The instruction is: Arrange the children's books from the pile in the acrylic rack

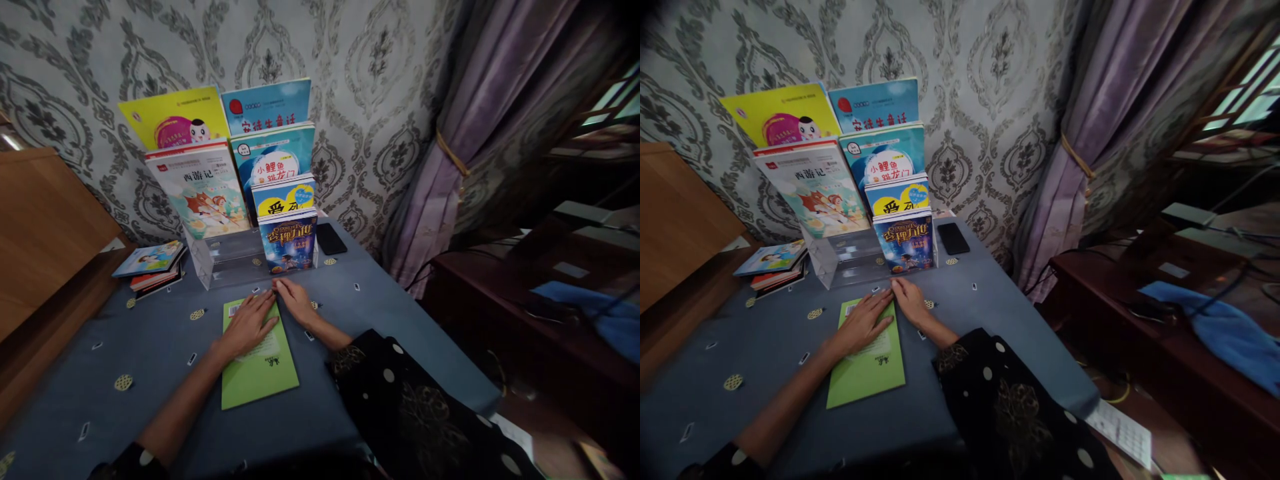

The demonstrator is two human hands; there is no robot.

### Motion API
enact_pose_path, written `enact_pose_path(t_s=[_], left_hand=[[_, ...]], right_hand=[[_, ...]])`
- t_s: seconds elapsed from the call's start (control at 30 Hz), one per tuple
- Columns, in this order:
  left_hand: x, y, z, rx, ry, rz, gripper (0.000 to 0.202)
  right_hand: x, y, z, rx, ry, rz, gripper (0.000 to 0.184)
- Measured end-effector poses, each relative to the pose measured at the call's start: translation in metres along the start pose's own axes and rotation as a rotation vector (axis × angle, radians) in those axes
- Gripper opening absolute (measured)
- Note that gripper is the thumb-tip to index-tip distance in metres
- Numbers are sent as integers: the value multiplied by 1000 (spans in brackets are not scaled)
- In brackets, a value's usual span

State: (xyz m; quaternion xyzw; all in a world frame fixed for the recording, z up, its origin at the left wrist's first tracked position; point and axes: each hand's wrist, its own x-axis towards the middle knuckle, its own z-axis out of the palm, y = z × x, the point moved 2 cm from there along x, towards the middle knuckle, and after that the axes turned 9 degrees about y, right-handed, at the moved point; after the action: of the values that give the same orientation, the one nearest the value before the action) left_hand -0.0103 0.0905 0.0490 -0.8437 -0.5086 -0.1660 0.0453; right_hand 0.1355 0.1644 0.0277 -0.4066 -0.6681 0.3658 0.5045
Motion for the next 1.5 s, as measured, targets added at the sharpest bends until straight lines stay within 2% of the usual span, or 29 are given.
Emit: enact_pose_path(t_s=[0.47, 0.7, 1.0, 1.5], left_hand=[[0, 0, -2, -45, -7, 18, 51], [0, 1, -3, -60, 50, 51, 46], [0, 3, -5, -48, 89, 89, 39], [-2, 3, -5, -42, 64, 104, 40]], right_hand=[[-2, 1, -2, 3, 9, -65, 38], [-5, -7, -3, 12, -11, -101, 39], [-11, -15, -1, -171, -104, -224, 38], [-10, -15, -1, -216, -110, -225, 37]])
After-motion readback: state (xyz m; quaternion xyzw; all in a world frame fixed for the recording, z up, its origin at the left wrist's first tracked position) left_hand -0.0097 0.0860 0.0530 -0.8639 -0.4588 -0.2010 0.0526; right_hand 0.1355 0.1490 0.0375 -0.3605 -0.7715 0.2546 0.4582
